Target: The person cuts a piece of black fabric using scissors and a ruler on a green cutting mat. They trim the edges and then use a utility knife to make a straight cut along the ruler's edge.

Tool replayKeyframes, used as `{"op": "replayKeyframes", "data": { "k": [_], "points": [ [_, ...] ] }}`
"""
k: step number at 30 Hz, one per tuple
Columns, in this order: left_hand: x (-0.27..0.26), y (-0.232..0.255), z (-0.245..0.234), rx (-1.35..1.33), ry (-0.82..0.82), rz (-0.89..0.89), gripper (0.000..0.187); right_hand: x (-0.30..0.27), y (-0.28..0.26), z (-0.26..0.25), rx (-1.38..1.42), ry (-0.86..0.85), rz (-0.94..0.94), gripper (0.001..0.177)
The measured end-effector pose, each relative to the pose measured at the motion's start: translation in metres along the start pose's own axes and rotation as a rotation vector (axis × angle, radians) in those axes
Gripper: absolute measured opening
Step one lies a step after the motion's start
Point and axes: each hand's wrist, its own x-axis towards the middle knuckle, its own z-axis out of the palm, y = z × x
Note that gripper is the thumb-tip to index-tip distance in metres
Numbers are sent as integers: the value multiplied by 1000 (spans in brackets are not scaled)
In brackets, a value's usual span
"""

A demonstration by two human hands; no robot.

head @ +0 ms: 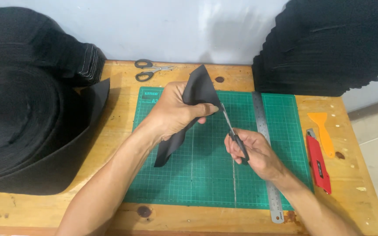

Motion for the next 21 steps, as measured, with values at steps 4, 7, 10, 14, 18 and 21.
{"op": "replayKeyframes", "data": {
  "k": [4, 7, 10, 14, 18, 21],
  "points": [
    [0, 2, 2, -1, 11, 6, 11, 1, -3, 2, 0, -1, 7, 31],
    [0, 2, 2, 2, 15, 9, 11, 2, -1, 0, -15, -1, 9, 32],
    [0, 2, 2, 5, 18, 16, 11, 2, 1, 0, -8, 9, 10, 31],
    [2, -1, 2, 5, 17, 14, 11, 2, 4, -2, -29, 13, 10, 28],
    [2, -2, 2, 5, 23, 10, 12, 1, 9, -5, -44, 38, 27, 25],
    [3, -3, 3, -3, 19, 4, 11, 1, 5, -4, -55, 45, 23, 22]
  ]
}}
